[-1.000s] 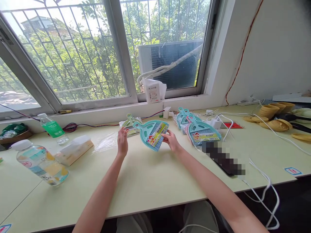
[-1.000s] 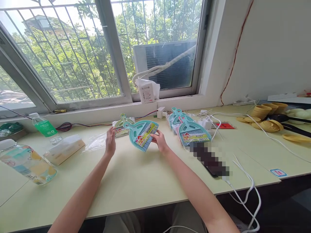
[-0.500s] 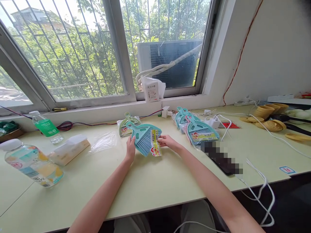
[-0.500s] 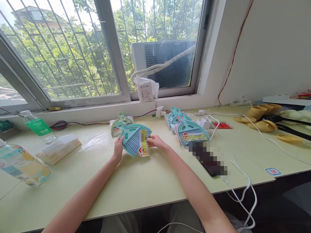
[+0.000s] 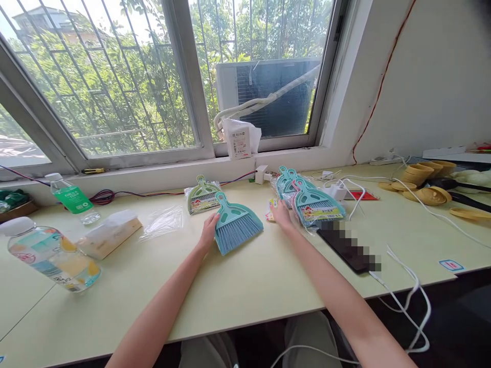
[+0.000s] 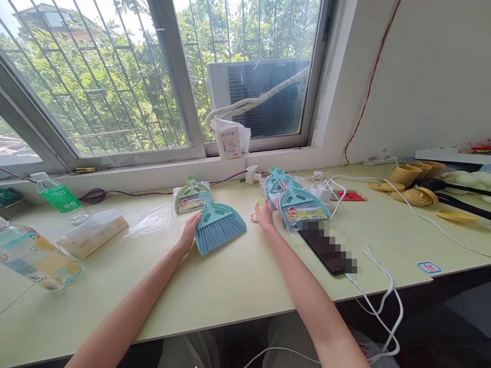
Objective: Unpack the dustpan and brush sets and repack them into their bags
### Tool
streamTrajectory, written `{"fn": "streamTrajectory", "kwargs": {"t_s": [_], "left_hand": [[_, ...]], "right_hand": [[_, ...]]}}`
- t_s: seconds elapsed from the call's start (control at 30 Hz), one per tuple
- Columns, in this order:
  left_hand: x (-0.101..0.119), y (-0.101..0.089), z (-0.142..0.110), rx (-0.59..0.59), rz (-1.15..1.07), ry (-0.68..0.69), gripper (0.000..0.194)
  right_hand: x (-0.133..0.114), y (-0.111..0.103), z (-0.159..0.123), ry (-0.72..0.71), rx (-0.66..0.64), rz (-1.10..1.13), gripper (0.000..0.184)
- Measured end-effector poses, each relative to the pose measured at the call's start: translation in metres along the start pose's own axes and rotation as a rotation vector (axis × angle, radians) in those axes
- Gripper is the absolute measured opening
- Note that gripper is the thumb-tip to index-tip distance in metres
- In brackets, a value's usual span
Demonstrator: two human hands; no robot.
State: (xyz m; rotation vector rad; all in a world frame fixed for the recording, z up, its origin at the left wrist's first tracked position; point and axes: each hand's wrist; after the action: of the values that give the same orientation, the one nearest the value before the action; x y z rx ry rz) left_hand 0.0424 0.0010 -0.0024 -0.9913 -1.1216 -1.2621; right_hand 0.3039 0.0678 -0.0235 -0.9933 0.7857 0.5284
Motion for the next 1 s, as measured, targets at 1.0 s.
{"fn": "streamTrajectory", "kwargs": {"t_s": [1.0], "left_hand": [[0.012,0.033,-0.024,-0.154,0.274,0.213,0.044]], "right_hand": [[-0.072,0.003,-0.066,-0.341,-0.116,-0.039,0.037]]}}
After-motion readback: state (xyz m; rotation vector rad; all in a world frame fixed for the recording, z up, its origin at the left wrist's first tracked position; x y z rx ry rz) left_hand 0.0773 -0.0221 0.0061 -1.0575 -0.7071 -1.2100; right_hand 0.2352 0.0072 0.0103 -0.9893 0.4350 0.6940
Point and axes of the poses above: each hand's wrist, its own z-axis towards the middle knuckle, its own y-axis out of the palm, x = y × z, and after that the axes turned 1 degree about y, right-handed
